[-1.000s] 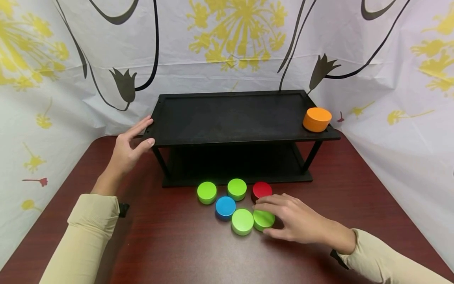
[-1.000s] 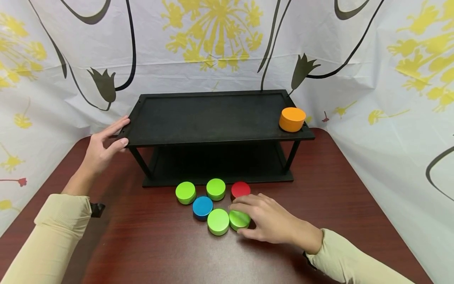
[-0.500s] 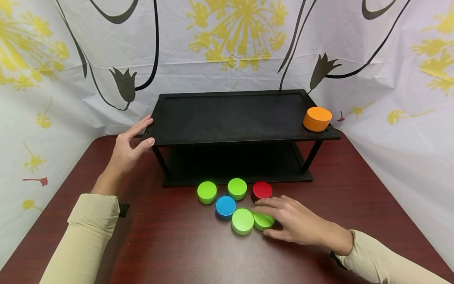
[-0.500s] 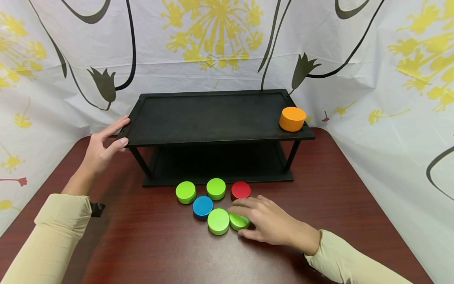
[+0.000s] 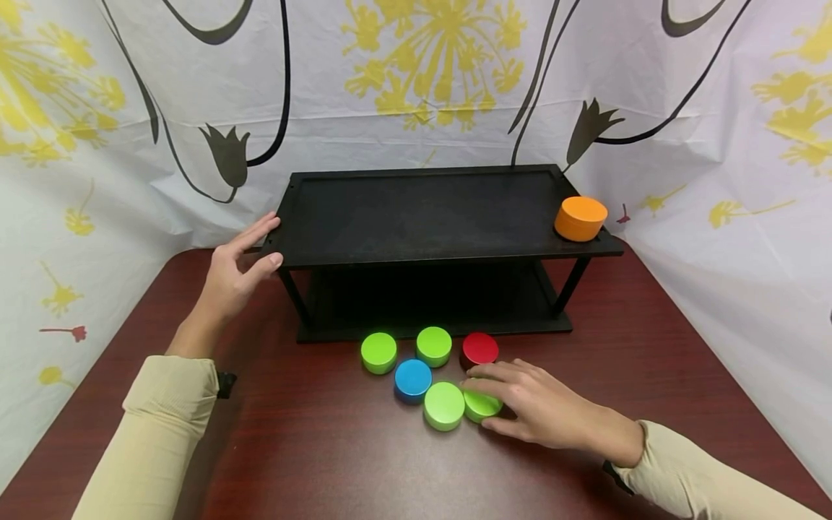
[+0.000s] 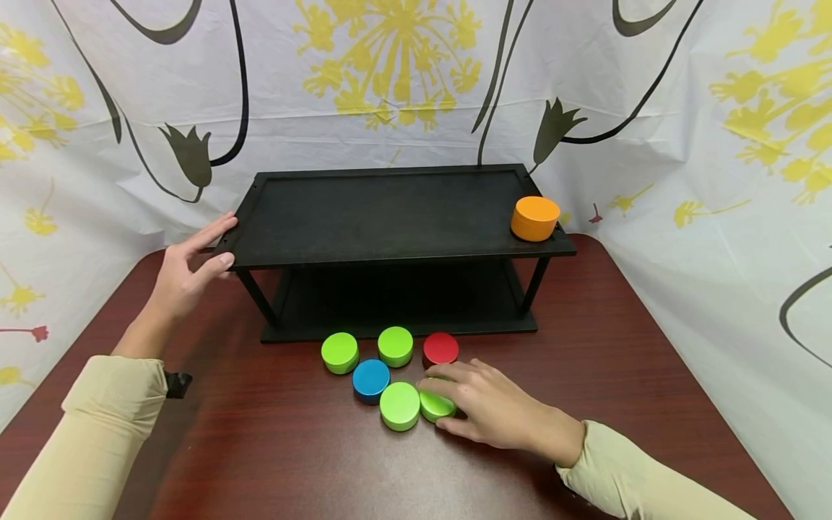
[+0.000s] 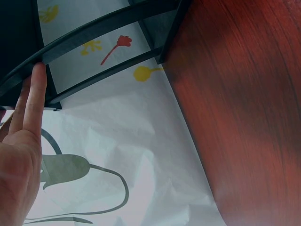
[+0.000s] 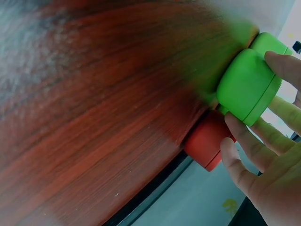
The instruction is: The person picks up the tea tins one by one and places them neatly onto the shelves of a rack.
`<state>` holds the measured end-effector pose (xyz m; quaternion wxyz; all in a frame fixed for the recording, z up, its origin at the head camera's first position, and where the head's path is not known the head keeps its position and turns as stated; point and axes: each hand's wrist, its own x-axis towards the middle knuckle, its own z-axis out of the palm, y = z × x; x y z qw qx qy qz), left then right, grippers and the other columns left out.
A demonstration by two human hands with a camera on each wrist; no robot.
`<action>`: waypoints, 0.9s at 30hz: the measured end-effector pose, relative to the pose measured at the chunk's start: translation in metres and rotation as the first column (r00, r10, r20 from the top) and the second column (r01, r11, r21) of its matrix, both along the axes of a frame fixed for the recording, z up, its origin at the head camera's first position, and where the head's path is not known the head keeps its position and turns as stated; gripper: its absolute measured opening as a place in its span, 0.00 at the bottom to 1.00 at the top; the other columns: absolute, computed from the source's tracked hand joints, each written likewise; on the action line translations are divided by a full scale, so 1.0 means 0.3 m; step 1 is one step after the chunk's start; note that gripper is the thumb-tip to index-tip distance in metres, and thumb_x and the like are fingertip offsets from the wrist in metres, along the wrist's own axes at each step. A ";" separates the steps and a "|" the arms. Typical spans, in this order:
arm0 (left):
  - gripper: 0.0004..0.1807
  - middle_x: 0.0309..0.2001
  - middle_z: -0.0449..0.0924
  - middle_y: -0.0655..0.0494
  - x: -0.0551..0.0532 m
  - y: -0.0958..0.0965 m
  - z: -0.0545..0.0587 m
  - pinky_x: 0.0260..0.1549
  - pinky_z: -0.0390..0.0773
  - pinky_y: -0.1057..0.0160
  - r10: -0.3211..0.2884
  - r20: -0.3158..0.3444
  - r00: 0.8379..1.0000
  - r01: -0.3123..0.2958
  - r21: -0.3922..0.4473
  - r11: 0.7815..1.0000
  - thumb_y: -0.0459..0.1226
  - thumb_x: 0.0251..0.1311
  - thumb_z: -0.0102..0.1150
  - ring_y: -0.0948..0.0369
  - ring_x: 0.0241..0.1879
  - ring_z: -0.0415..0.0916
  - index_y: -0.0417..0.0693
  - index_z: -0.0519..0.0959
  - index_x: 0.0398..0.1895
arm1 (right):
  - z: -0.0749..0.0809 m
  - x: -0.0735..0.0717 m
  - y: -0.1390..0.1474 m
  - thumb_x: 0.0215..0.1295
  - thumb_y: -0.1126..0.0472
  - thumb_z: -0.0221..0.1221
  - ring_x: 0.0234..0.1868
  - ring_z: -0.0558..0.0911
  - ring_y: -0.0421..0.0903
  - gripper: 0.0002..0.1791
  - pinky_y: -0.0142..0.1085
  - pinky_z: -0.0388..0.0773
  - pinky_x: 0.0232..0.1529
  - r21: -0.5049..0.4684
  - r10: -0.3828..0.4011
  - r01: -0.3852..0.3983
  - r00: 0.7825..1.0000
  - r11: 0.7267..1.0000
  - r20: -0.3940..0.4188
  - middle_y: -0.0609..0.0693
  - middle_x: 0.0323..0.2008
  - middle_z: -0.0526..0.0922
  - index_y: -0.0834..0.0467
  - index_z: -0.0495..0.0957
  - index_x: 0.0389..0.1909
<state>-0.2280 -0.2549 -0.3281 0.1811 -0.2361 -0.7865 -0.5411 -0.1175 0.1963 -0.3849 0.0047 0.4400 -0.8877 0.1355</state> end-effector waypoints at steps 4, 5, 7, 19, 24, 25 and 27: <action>0.28 0.71 0.66 0.48 0.000 0.000 -0.001 0.34 0.82 0.73 -0.001 0.003 1.000 0.001 0.000 1.000 0.28 0.64 0.56 0.71 0.47 0.80 0.43 0.72 0.69 | 0.004 0.001 0.000 0.60 0.50 0.70 0.57 0.78 0.45 0.28 0.52 0.78 0.53 0.005 0.001 -0.001 1.000 1.000 0.001 0.48 0.59 0.78 0.51 0.79 0.61; 0.28 0.71 0.66 0.48 0.000 0.000 -0.001 0.34 0.82 0.73 -0.002 0.004 1.000 0.002 0.002 1.000 0.28 0.64 0.56 0.71 0.47 0.80 0.43 0.72 0.69 | 0.005 0.001 0.001 0.60 0.50 0.70 0.57 0.78 0.45 0.28 0.52 0.78 0.53 0.006 0.002 -0.002 1.000 1.000 0.000 0.48 0.59 0.78 0.50 0.79 0.61; 0.28 0.71 0.66 0.48 -0.001 -0.001 -0.001 0.34 0.82 0.73 -0.002 0.004 1.000 0.002 0.003 1.000 0.28 0.64 0.57 0.71 0.47 0.80 0.43 0.72 0.69 | 0.010 0.000 0.001 0.59 0.50 0.70 0.58 0.78 0.45 0.28 0.52 0.78 0.54 0.007 0.003 -0.003 1.000 1.000 -0.003 0.48 0.59 0.78 0.50 0.79 0.61; 0.28 0.71 0.67 0.48 0.000 -0.003 -0.002 0.33 0.82 0.73 0.003 -0.009 1.000 -0.003 -0.002 1.000 0.28 0.63 0.57 0.71 0.45 0.81 0.44 0.73 0.68 | 0.077 -0.011 0.013 0.60 0.49 0.70 0.57 0.78 0.47 0.28 0.58 0.76 0.55 -0.001 -0.016 0.016 1.000 1.000 0.004 0.47 0.59 0.78 0.52 0.79 0.61; 0.28 0.71 0.67 0.48 0.002 -0.002 0.000 0.33 0.82 0.73 0.007 -0.009 1.000 -0.007 -0.010 1.000 0.28 0.63 0.57 0.71 0.46 0.81 0.44 0.73 0.68 | 0.113 -0.021 0.021 0.60 0.48 0.70 0.57 0.79 0.46 0.28 0.57 0.77 0.54 -0.012 -0.017 0.016 1.000 1.000 -0.013 0.47 0.58 0.78 0.51 0.79 0.60; 0.28 0.71 0.67 0.48 0.002 -0.001 0.000 0.33 0.82 0.73 0.006 -0.008 1.000 -0.007 -0.009 1.000 0.28 0.63 0.57 0.72 0.46 0.81 0.44 0.73 0.68 | 0.121 -0.024 0.023 0.59 0.48 0.70 0.56 0.79 0.45 0.28 0.54 0.78 0.53 -0.018 -0.014 0.014 1.000 1.000 -0.020 0.46 0.58 0.79 0.51 0.80 0.60; 0.28 0.71 0.67 0.48 0.002 -0.001 0.001 0.33 0.82 0.73 0.006 -0.007 1.000 -0.006 -0.009 1.000 0.28 0.63 0.57 0.72 0.45 0.81 0.44 0.73 0.68 | 0.137 -0.029 0.026 0.59 0.48 0.70 0.54 0.79 0.43 0.28 0.48 0.79 0.50 -0.028 -0.010 0.009 0.999 1.000 -0.034 0.46 0.57 0.79 0.52 0.80 0.60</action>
